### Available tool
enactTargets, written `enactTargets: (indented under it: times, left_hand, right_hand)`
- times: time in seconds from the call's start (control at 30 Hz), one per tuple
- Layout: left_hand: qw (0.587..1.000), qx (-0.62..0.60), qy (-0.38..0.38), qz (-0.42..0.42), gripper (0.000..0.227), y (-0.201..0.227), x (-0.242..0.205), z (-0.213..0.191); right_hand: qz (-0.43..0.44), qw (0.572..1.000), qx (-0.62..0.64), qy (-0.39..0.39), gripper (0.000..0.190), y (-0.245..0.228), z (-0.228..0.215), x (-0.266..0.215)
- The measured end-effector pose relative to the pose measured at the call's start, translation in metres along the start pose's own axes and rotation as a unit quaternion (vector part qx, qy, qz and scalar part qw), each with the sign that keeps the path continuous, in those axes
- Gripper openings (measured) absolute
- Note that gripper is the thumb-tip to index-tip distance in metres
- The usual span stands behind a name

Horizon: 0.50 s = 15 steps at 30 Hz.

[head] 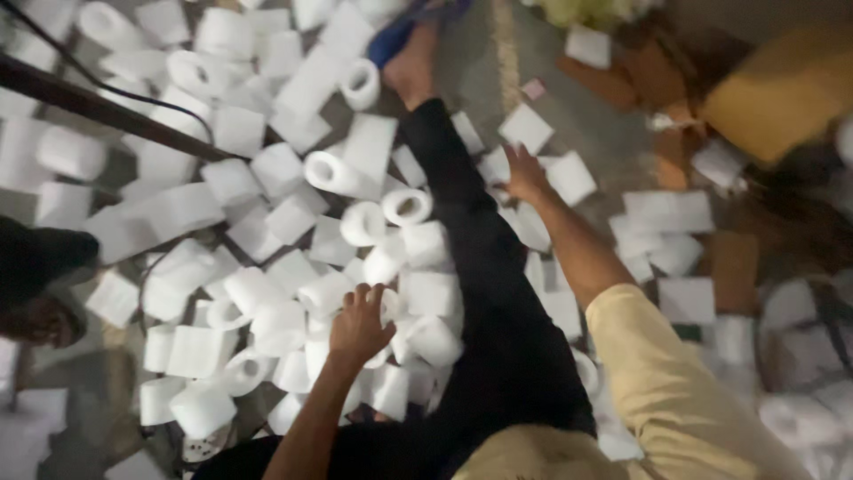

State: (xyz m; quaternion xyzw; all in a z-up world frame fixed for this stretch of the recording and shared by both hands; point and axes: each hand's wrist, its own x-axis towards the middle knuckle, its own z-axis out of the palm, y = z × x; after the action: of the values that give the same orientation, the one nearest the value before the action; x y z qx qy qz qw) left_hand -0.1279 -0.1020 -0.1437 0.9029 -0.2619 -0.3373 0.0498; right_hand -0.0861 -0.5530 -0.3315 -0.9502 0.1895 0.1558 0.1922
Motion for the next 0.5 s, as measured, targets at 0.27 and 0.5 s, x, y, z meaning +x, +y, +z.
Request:
enactTargets:
  times: [0.27,0.5]
  left_hand:
    - [0.881,-0.447,-0.008,0.151,0.066,0.018,-0.031,0.013]
    - [0.775,-0.567,0.197,0.197,0.069,0.017,-0.045,-0.021]
  right_hand:
    - [0.113,0.941,0.306,0.086,0.094,-0.011,0.004,-0.040]
    - [-0.071,0.464,0.864,-0.180,0.107,-0.082,-0.040,-0.169]
